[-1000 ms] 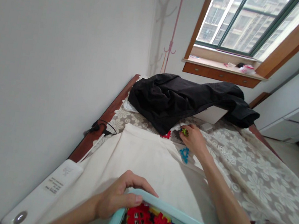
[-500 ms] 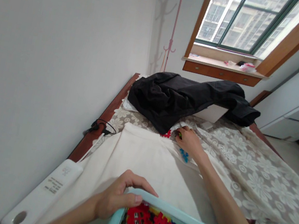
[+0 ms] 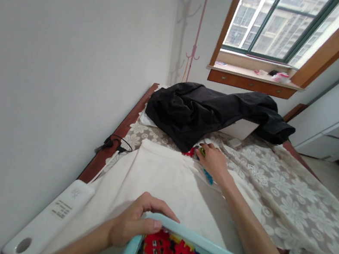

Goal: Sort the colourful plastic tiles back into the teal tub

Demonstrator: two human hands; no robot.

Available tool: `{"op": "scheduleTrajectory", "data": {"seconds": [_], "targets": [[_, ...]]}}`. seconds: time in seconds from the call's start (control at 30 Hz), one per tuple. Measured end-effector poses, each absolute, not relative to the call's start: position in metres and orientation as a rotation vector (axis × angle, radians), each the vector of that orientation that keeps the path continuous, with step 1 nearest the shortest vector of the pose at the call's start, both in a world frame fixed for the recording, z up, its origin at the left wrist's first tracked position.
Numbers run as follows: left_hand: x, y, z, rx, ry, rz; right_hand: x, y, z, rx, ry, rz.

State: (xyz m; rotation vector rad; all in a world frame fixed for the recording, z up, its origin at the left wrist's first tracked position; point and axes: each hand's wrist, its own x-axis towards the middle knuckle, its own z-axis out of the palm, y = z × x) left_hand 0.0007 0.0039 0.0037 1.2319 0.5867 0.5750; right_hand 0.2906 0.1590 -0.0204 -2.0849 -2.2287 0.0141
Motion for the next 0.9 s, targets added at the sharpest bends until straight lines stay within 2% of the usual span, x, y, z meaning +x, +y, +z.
{"op": "scheduleTrajectory", "data": {"seconds": [0.5,0.9], "targets": [[0.001,0.003,0.002,1.232,0.604,0.584,0.274,0.160,-0.025,-1.719,-2.391,0.174],[0.001,0.004,0.002,1.224,0.585,0.578,0.314,0.172,-0.020,-1.740,-2.450,0.262]]}}
